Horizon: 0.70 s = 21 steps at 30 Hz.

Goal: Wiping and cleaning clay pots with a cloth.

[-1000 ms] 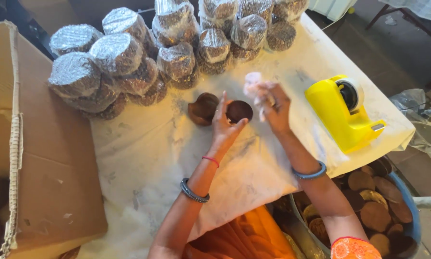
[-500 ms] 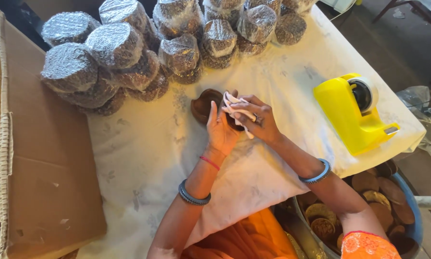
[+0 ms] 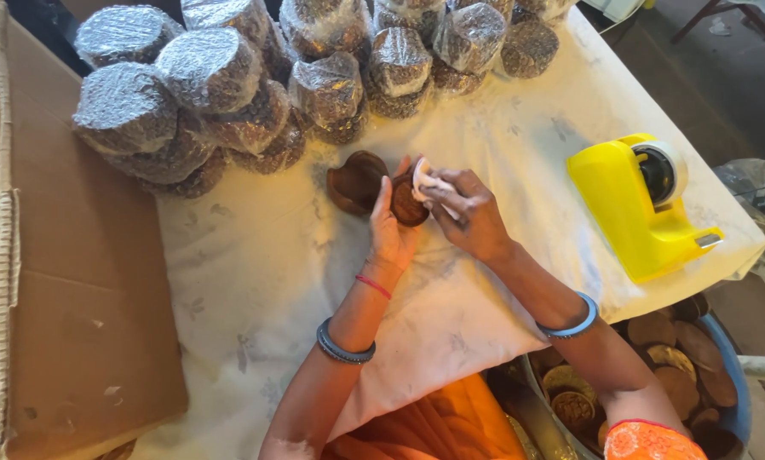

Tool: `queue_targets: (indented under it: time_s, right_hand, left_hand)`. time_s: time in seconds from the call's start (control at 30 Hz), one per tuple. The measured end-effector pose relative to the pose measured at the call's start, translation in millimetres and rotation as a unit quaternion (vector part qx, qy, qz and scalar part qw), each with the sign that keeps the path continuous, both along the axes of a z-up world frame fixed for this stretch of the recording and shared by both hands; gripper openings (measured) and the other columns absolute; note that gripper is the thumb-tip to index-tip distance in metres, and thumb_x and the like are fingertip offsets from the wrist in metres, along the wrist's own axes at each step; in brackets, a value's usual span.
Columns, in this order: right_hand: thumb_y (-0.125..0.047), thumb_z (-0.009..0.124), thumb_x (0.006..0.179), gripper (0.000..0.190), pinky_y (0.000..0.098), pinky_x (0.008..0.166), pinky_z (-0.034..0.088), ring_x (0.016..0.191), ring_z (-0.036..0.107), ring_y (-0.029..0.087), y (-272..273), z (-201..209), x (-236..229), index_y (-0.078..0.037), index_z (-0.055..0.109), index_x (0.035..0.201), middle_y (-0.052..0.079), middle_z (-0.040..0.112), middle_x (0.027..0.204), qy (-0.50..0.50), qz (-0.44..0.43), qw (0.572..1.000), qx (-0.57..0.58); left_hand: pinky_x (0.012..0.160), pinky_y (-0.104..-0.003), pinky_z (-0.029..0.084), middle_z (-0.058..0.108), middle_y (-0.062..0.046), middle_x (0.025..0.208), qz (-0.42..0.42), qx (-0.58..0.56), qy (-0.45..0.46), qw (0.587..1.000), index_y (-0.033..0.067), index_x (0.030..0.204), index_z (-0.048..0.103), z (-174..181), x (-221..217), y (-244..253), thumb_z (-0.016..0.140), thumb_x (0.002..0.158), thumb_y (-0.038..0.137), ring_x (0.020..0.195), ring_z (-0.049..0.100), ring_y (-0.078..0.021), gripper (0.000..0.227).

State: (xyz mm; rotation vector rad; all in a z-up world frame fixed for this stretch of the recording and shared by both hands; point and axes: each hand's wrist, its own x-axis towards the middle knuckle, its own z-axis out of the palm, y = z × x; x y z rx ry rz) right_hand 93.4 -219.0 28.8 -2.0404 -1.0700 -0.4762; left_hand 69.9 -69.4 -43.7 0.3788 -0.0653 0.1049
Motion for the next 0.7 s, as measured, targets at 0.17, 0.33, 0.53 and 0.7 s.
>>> queue_targets:
  time_s: [0.17,0.33,0.53,0.7]
  right_hand:
    - [0.000,0.076,0.086,0.034,0.0403,0.098,0.055,0.118,0.064,0.035,7.4,12.2,-14.4,-0.005,0.074,0.120,0.018,0.064,0.128,0.002,0.030,1.000,0.008]
    - [-0.003,0.078,0.083,0.029,0.0398,0.099,0.055,0.119,0.065,0.033,7.9,9.2,-15.6,-0.008,0.075,0.112,0.013,0.069,0.122,0.070,0.171,0.983,-0.011]
    - [-0.001,0.074,0.087,0.029,0.0372,0.094,0.055,0.114,0.067,0.031,0.8,5.7,-3.8,-0.007,0.073,0.116,0.015,0.066,0.124,0.086,0.016,0.996,-0.006]
    - [0.001,0.072,0.088,0.031,0.0390,0.101,0.055,0.122,0.065,0.032,5.0,8.4,-10.3,-0.005,0.071,0.119,0.016,0.063,0.126,0.025,0.035,0.999,0.029]
  left_hand:
    - [0.113,-0.036,0.038,0.049,-0.005,0.158,-0.043,0.024,0.007,0.999,0.0115,0.164,0.036,2.8,0.5,-8.3,0.039,0.113,0.046,0.136,0.049,-0.0186,0.062]
    - [0.113,-0.044,0.041,0.044,-0.004,0.156,-0.034,-0.057,0.005,0.998,0.0172,0.158,0.033,24.0,-6.0,6.4,0.038,0.104,0.053,0.136,0.050,-0.0243,0.065]
    - [0.126,-0.040,0.033,0.045,-0.006,0.162,-0.024,0.019,-0.037,0.999,0.0113,0.161,0.037,1.3,0.6,0.3,0.041,0.113,0.041,0.147,0.045,-0.0203,0.057]
    - [0.123,-0.040,0.034,0.045,-0.004,0.161,-0.074,0.057,0.018,0.995,0.0134,0.160,0.037,12.9,-3.3,-6.7,0.040,0.110,0.044,0.144,0.045,-0.0202,0.059]
